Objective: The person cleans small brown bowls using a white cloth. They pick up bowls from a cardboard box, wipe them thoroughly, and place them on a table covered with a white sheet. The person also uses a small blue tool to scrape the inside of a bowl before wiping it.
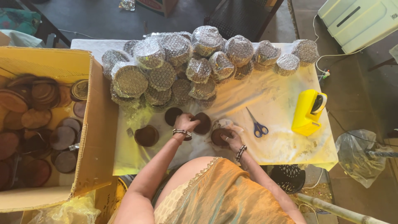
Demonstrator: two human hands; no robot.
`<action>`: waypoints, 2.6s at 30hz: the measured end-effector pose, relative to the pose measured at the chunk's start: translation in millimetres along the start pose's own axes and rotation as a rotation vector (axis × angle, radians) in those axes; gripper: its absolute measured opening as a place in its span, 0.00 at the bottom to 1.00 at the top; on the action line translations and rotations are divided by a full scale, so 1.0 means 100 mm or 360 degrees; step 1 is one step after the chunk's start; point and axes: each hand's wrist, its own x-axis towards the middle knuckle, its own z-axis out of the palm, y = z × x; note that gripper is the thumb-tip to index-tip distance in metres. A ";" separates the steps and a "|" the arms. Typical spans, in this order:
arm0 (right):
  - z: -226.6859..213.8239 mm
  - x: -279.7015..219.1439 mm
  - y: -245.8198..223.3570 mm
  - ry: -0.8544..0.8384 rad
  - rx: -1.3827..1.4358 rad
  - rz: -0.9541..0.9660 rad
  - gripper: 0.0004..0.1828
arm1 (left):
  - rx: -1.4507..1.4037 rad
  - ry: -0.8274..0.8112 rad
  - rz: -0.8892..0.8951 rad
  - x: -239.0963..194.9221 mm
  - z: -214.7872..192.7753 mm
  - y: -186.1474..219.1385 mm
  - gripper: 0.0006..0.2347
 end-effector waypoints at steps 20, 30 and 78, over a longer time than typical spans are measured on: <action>0.37 -0.12 -0.48 0.0074 -0.0112 -0.0126 0.26 | -0.0160 0.0135 0.0157 -0.36 -0.46 -0.49 0.19; 0.24 0.33 -0.05 -0.0049 -0.0331 -0.0307 0.22 | -0.0188 0.0038 0.0290 -0.40 -0.29 -0.58 0.19; 0.14 0.02 -0.21 0.0158 -0.0766 -0.0642 0.10 | 0.0650 0.0149 0.0700 -0.29 0.25 0.38 0.25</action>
